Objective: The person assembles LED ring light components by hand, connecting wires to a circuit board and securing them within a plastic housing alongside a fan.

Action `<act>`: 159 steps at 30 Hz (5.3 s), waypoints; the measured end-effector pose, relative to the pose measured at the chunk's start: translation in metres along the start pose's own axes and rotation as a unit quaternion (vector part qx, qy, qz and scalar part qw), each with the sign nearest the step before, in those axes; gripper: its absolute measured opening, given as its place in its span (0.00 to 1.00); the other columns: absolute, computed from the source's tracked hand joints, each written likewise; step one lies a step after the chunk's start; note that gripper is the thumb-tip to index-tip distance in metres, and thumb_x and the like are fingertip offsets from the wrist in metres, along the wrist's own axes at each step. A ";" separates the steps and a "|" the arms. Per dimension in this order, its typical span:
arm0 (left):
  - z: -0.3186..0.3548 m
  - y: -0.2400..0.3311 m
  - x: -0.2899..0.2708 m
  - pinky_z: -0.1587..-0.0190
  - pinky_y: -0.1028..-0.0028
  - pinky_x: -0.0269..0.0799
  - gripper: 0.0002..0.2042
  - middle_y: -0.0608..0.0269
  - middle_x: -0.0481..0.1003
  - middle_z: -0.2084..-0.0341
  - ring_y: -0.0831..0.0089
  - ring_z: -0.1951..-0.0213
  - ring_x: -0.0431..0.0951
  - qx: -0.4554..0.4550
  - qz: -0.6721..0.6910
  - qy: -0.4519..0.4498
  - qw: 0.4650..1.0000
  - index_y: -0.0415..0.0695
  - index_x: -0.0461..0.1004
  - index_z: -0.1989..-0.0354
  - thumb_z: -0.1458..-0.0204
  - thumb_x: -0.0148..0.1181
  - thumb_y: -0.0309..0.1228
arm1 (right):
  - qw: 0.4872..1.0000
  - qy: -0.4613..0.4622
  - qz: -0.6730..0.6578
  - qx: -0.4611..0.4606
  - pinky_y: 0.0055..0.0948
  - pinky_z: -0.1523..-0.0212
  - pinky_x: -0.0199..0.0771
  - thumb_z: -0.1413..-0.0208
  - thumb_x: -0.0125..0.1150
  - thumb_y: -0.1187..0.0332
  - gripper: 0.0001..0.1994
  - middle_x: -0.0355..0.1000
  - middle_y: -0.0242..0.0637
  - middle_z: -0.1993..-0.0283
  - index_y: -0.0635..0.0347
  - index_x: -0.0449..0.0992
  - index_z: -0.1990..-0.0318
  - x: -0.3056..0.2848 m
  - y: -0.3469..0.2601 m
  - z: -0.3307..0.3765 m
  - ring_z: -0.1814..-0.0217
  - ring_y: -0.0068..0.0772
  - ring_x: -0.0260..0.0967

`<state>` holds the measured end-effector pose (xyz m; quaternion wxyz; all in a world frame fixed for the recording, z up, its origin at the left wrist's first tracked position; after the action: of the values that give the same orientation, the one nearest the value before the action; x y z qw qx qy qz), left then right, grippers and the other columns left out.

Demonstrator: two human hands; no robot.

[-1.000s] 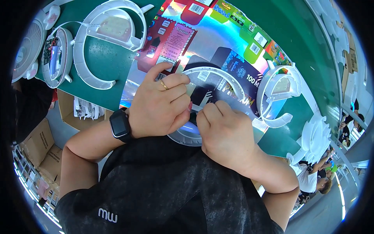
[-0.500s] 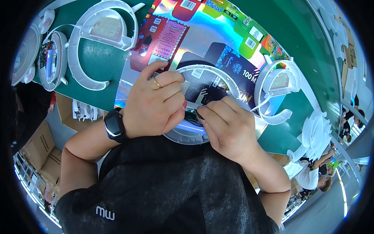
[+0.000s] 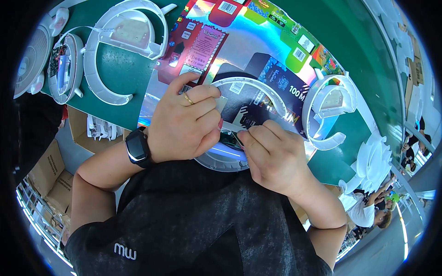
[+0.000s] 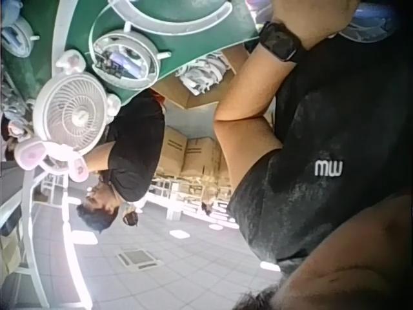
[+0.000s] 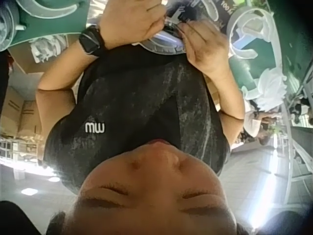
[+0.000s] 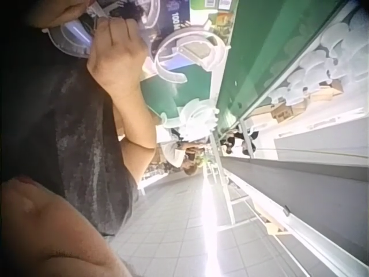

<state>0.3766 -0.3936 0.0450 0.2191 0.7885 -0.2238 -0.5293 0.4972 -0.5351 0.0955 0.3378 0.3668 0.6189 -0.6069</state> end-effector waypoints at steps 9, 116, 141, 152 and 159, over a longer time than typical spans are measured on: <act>0.000 -0.001 0.000 0.42 0.52 0.65 0.06 0.63 0.74 0.70 0.66 0.51 0.75 0.001 0.001 -0.005 1.000 0.43 0.72 0.74 0.57 0.62 0.30 | 1.000 0.005 0.007 0.006 0.29 0.79 0.66 0.62 0.67 0.77 0.13 0.72 0.34 0.67 0.66 0.80 0.64 0.000 -0.003 0.001 0.71 0.31 0.69; -0.023 0.033 -0.001 0.59 0.64 0.76 0.11 0.61 0.78 0.68 0.60 0.64 0.78 0.094 0.082 -0.075 0.989 0.41 0.80 0.64 0.58 0.70 0.27 | 0.893 0.406 -0.116 0.156 0.39 0.57 0.72 0.59 0.65 0.83 0.12 0.75 0.45 0.55 0.63 0.75 0.64 0.039 0.000 0.089 0.56 0.49 0.72; -0.043 0.057 -0.023 0.74 0.68 0.71 0.08 0.64 0.71 0.72 0.66 0.71 0.74 0.067 -0.110 -0.254 0.959 0.42 0.75 0.69 0.59 0.61 0.26 | 0.983 0.165 0.059 0.055 0.37 0.58 0.63 0.63 0.62 0.69 0.11 0.66 0.28 0.69 0.56 0.79 0.68 -0.003 0.005 0.047 0.61 0.33 0.65; -0.050 0.051 -0.011 0.71 0.68 0.72 0.05 0.61 0.70 0.73 0.64 0.69 0.74 0.174 -0.137 -0.305 0.926 0.42 0.73 0.73 0.58 0.58 0.29 | 0.998 0.014 0.063 0.013 0.30 0.71 0.72 0.71 0.65 0.69 0.11 0.66 0.31 0.71 0.56 0.73 0.75 -0.002 0.009 0.032 0.62 0.34 0.66; -0.044 0.046 -0.007 0.70 0.67 0.72 0.08 0.61 0.70 0.73 0.63 0.68 0.74 0.148 -0.081 -0.270 0.948 0.42 0.73 0.73 0.65 0.62 0.28 | 0.998 0.043 0.033 0.027 0.32 0.75 0.71 0.71 0.64 0.71 0.09 0.65 0.32 0.73 0.56 0.71 0.77 -0.001 0.005 0.031 0.64 0.35 0.66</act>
<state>0.4101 -0.4216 0.0921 -0.0124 0.6551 -0.2861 -0.6991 0.5015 -0.5666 0.0929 0.3206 0.4220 0.6035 -0.5957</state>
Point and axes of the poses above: each hand's wrist, its own z-axis away from the middle knuckle, its own x-axis out of the palm, y = z × x, the point moved 3 cm from there along -z, towards the middle knuckle
